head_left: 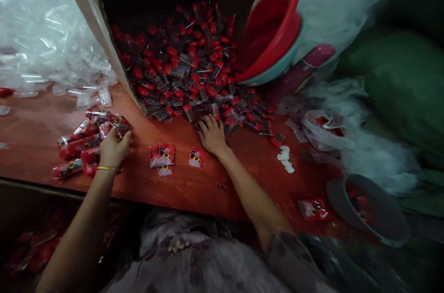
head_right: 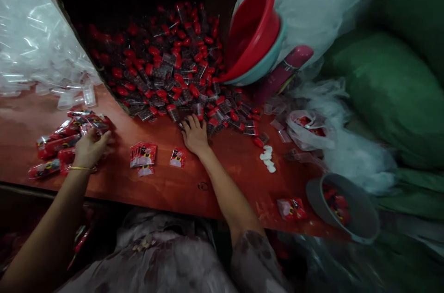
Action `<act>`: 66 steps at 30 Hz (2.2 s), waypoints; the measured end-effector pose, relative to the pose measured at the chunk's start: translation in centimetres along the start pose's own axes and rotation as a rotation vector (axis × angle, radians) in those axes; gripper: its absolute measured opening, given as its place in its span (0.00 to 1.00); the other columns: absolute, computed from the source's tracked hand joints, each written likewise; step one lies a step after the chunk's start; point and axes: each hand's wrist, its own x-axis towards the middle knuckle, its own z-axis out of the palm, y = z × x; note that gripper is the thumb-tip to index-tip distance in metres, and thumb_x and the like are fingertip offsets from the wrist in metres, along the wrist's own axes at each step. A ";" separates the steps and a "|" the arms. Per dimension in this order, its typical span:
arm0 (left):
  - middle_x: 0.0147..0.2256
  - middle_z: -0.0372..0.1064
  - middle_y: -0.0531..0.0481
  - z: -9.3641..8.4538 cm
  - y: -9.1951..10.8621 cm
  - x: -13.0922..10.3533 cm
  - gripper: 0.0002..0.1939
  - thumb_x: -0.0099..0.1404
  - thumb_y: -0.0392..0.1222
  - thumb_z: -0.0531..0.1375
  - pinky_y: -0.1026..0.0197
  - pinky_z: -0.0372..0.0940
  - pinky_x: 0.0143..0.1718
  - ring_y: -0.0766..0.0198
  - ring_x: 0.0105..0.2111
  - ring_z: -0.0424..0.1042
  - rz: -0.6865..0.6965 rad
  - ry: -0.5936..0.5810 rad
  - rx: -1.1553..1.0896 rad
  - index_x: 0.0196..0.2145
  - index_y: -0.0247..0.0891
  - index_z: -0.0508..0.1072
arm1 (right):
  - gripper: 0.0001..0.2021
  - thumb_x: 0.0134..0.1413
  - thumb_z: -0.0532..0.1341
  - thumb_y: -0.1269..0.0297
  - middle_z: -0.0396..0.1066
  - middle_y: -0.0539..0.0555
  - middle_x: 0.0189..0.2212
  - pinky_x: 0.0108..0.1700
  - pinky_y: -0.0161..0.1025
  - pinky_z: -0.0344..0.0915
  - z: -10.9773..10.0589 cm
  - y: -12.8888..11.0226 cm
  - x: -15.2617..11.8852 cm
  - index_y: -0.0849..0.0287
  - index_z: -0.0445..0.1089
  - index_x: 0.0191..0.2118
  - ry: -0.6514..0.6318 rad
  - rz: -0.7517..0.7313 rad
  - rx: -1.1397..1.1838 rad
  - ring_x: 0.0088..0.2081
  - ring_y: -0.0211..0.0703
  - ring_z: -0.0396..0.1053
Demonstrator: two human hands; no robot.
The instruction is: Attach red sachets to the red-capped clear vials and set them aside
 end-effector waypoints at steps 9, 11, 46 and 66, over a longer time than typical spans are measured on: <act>0.33 0.72 0.39 8.2 2.3 -7.8 0.20 0.62 0.53 0.52 0.50 0.58 0.44 0.50 0.37 0.69 0.718 -0.252 0.509 0.37 0.36 0.74 | 0.20 0.60 0.49 0.63 0.55 0.59 0.60 0.59 0.57 0.46 -1.3 2.5 -9.7 0.60 0.59 0.57 -0.010 0.108 0.024 0.63 0.53 0.46; 0.41 0.71 0.39 10.8 2.2 -8.7 0.16 0.58 0.50 0.58 0.46 0.53 0.52 0.49 0.43 0.66 0.829 -0.295 0.494 0.39 0.38 0.73 | 0.21 0.59 0.51 0.60 0.55 0.62 0.60 0.59 0.57 0.47 -1.3 2.6 -10.3 0.62 0.60 0.56 0.041 0.111 0.019 0.63 0.54 0.46; 0.25 0.73 0.51 11.3 2.6 -14.6 0.18 0.34 0.43 0.72 0.65 0.64 0.30 0.68 0.25 0.70 -0.553 -0.561 -1.005 0.24 0.34 0.75 | 0.16 0.62 0.45 0.61 0.68 0.52 0.23 0.29 0.34 0.59 -2.7 -7.5 -11.4 0.58 0.65 0.28 0.262 0.312 0.625 0.25 0.39 0.64; 0.24 0.73 0.51 10.1 2.7 -13.5 0.17 0.40 0.47 0.71 0.62 0.65 0.31 0.67 0.25 0.70 -0.594 -0.722 -0.928 0.21 0.35 0.70 | 0.17 0.55 0.52 0.63 0.66 0.62 0.51 0.55 0.56 0.51 -3.7 -1.1 -17.9 0.60 0.65 0.50 0.204 0.256 0.180 0.56 0.55 0.57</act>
